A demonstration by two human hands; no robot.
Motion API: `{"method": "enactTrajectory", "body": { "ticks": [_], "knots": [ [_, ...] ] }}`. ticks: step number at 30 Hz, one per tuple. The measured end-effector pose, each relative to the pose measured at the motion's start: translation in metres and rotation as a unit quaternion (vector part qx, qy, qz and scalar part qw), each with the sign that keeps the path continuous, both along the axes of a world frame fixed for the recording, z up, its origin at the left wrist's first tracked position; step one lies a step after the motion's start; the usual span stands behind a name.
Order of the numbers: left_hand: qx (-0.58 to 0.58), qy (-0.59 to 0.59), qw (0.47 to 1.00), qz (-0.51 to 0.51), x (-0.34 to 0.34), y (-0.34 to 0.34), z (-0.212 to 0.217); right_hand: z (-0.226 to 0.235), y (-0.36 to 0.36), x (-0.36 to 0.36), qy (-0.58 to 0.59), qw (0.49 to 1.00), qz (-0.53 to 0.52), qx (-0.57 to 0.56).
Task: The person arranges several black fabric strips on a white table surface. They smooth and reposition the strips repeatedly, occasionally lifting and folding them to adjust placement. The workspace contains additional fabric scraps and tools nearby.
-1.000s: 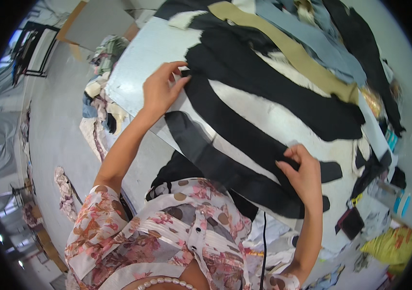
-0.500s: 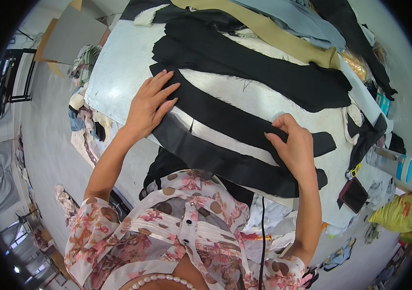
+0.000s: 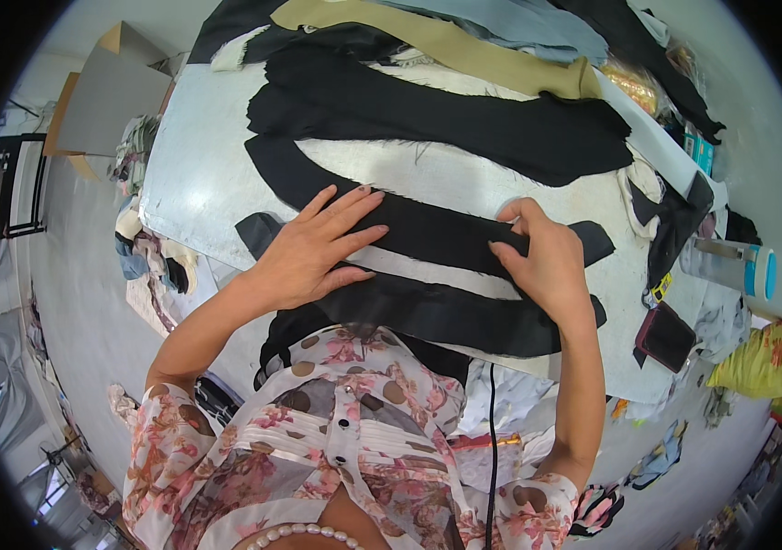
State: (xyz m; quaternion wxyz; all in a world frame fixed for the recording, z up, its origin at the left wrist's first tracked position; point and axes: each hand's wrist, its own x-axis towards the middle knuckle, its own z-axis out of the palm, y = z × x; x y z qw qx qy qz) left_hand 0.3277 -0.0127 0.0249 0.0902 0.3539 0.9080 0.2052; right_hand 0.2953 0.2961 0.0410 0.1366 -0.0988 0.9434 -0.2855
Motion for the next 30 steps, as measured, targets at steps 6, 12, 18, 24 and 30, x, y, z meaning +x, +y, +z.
{"method": "enactTrajectory", "body": {
  "ticks": [6,12,18,24,30],
  "knots": [
    [-0.002,0.052,0.996,-0.075,-0.005,0.037,0.009,-0.013,0.003,0.002,0.047,0.998,-0.017,-0.028],
    [0.011,0.034,0.992,-0.120,-0.008,0.046,-0.009,-0.005,0.028,0.002,0.032,0.998,-0.035,-0.028],
    [0.011,0.083,0.988,-0.130,-0.014,0.077,0.005,-0.019,0.039,0.000,0.039,0.996,-0.065,-0.046],
    [0.015,0.093,0.982,-0.163,-0.019,0.089,-0.022,-0.010,0.046,0.003,0.021,0.997,-0.078,-0.016],
    [-0.012,0.094,0.979,-0.180,-0.025,0.116,0.001,-0.020,0.074,0.006,0.013,0.986,-0.108,-0.126]
  ]
}}
